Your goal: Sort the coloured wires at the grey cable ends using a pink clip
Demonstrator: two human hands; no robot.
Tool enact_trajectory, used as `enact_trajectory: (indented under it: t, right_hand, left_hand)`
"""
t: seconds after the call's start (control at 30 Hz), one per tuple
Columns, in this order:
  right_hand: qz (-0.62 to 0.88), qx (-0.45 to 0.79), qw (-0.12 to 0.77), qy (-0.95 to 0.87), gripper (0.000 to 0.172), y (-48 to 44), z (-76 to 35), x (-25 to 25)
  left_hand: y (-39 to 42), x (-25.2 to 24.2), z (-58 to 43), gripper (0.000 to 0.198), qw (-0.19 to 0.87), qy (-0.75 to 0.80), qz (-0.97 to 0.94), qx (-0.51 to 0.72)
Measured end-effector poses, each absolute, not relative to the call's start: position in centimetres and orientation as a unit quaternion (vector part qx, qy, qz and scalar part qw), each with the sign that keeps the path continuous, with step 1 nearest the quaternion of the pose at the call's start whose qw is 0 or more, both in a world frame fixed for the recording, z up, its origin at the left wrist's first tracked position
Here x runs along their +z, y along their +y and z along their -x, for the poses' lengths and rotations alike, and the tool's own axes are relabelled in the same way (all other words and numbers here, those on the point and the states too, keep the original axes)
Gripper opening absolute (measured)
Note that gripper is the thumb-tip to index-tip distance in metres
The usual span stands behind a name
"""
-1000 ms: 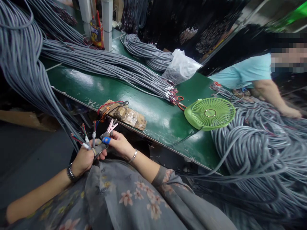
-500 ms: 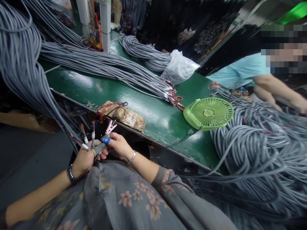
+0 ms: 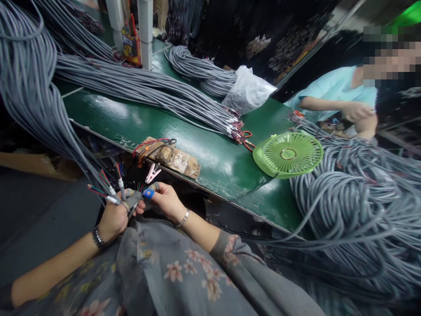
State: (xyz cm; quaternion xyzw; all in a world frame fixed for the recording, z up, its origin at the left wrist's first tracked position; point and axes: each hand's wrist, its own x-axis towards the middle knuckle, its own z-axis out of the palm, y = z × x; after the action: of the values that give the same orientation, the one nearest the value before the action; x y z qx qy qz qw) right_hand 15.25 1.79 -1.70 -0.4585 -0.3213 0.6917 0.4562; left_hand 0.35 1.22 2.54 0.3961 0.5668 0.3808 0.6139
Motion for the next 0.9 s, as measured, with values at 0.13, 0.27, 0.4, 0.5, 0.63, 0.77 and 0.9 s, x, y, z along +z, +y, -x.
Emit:
enact_trajectory:
  t: [0.13,0.27,0.4,0.5,0.63,0.77,0.9]
  right_hand:
    - [0.451,0.706,0.450,-0.310,0.058,1.3,-15.2,-1.8]
    - [0.446,0.709,0.454,-0.305,0.058,1.1,-15.0,-1.8]
    - [0.451,0.701,0.443,-0.330,0.057,1.2,-15.2,-2.1]
    - [0.424,0.718,0.448,-0.323,0.063,1.7,-15.8,-2.6]
    - [0.418,0.742,0.457,-0.257,0.065,3.3,-16.6,-2.8]
    - [0.392,0.761,0.437,-0.277,0.064,5.0,-16.6,-2.3]
    - [0.406,0.665,0.514,-0.359,0.072,5.5,-16.0,-2.6]
  left_hand:
    - [1.1,2.4,-0.3,0.043,0.612,0.565,-0.392,0.391]
    - [1.0,2.0,-0.1,0.040,0.615,0.571,-0.368,0.401]
    - [1.1,2.1,-0.1,0.040,0.619,0.571,-0.355,0.406]
    - [1.2,2.5,-0.1,0.040,0.629,0.561,-0.341,0.417]
    - [1.5,3.2,0.0,0.039,0.659,0.530,-0.347,0.405]
    - [2.1,3.5,0.1,0.042,0.703,0.493,-0.370,0.353]
    - [2.8,3.2,0.2,0.047,0.736,0.469,-0.371,0.318]
